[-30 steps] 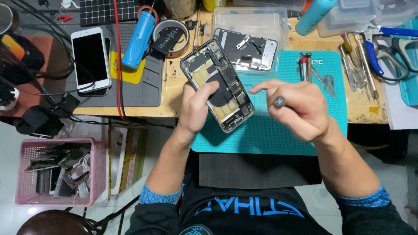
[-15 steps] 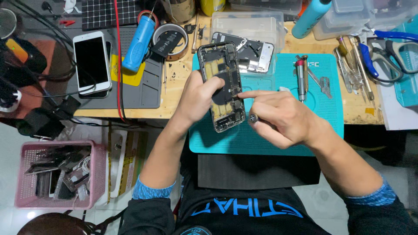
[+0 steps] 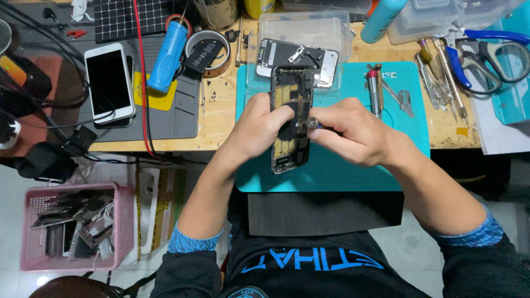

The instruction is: The person disassembles a smartphone at a repair bench. They pry open the phone casing, remove the back cover and internal components, and use a screwdriver to unscrew and lift parts from the phone body, placing removed screws and parts on the mat.

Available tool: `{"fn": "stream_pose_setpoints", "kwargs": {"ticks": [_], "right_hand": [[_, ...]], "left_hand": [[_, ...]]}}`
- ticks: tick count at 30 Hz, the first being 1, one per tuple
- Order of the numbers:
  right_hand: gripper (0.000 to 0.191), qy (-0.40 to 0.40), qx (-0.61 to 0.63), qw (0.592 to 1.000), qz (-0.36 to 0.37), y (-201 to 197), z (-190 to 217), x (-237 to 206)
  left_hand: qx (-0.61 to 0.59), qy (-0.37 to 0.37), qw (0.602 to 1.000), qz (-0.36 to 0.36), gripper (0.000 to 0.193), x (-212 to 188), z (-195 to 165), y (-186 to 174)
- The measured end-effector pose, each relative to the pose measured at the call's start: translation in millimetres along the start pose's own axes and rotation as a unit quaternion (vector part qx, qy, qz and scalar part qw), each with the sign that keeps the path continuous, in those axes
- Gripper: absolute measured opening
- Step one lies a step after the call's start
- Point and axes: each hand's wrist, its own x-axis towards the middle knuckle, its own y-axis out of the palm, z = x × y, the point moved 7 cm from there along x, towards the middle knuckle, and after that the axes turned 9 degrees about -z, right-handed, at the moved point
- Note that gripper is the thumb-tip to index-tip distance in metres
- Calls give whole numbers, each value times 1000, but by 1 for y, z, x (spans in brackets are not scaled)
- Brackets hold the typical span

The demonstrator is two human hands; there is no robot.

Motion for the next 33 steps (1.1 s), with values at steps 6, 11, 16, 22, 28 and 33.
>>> {"fn": "stream_pose_setpoints", "kwargs": {"ticks": [6, 11, 16, 22, 28, 33], "right_hand": [[11, 16, -26, 996, -81, -4, 3, -2], [31, -40, -198, 968, -149, -7, 13, -2], [38, -57, -228, 961, -143, -2, 12, -1], [20, -37, -182, 970, -157, -3, 6, -1], [11, -12, -141, 975, -173, -5, 1, -3], [22, 173, 164, 935, -261, -20, -28, -19]], "left_hand": [[17, -29, 997, -67, 25, 2, 19, -8], [-201, -69, 967, -141, 15, 1, 46, -21], [-252, -79, 950, -169, 14, 1, 64, -23], [-209, -38, 972, -99, 19, 2, 53, -17], [-187, -23, 978, -89, 19, 2, 36, -14], [-219, -32, 972, -76, 23, -3, 27, -14]]}}
